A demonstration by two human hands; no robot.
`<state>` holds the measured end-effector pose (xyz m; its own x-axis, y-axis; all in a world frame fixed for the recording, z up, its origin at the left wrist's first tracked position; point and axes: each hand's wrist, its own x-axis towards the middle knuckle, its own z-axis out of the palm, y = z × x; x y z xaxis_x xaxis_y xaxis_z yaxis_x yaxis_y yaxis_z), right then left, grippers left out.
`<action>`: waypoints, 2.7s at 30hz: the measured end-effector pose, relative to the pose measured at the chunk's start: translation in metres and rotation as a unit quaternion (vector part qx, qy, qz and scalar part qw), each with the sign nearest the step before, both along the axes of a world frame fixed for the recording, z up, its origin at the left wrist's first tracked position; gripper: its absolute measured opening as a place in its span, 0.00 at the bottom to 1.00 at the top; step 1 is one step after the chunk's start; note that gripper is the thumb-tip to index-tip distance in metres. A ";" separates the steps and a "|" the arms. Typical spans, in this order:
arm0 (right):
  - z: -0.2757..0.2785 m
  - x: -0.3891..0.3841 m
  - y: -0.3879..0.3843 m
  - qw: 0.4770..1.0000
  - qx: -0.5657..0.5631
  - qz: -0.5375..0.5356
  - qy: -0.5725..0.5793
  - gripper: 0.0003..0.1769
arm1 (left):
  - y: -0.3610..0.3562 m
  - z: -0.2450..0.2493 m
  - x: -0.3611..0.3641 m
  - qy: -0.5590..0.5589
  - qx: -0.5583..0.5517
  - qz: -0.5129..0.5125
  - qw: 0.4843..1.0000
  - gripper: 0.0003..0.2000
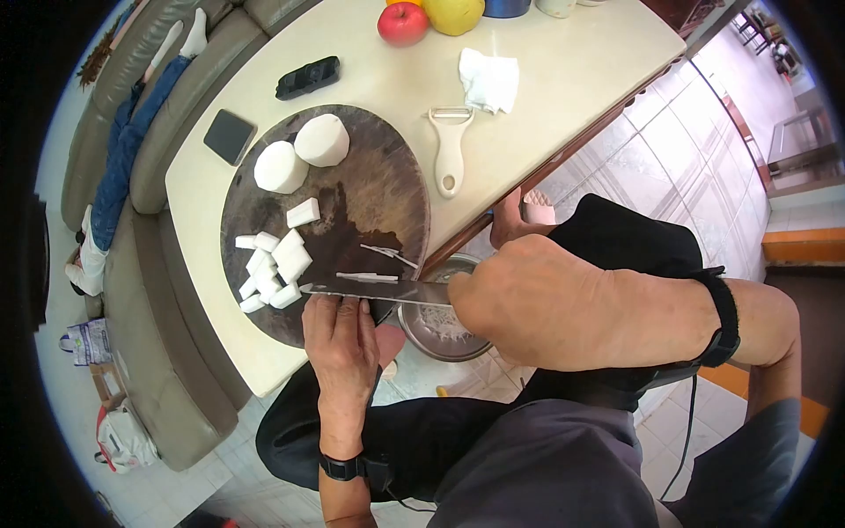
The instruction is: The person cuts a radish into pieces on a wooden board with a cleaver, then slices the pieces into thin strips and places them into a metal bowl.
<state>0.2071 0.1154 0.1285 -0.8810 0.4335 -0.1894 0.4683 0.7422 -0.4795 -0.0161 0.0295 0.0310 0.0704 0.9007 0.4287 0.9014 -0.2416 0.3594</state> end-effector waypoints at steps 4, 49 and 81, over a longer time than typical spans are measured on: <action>0.001 0.000 0.003 1.000 -0.011 0.008 -0.006 0.09 | 0.001 -0.001 0.000 0.005 0.015 -0.001 1.000 0.10; -0.020 -0.002 -0.014 0.986 -0.079 -0.150 0.010 0.06 | -0.005 0.030 -0.026 -0.091 -0.095 0.031 0.991 0.07; -0.020 0.002 -0.012 0.971 -0.137 -0.192 0.044 0.08 | 0.007 0.035 0.005 -0.205 -0.074 0.014 0.976 0.06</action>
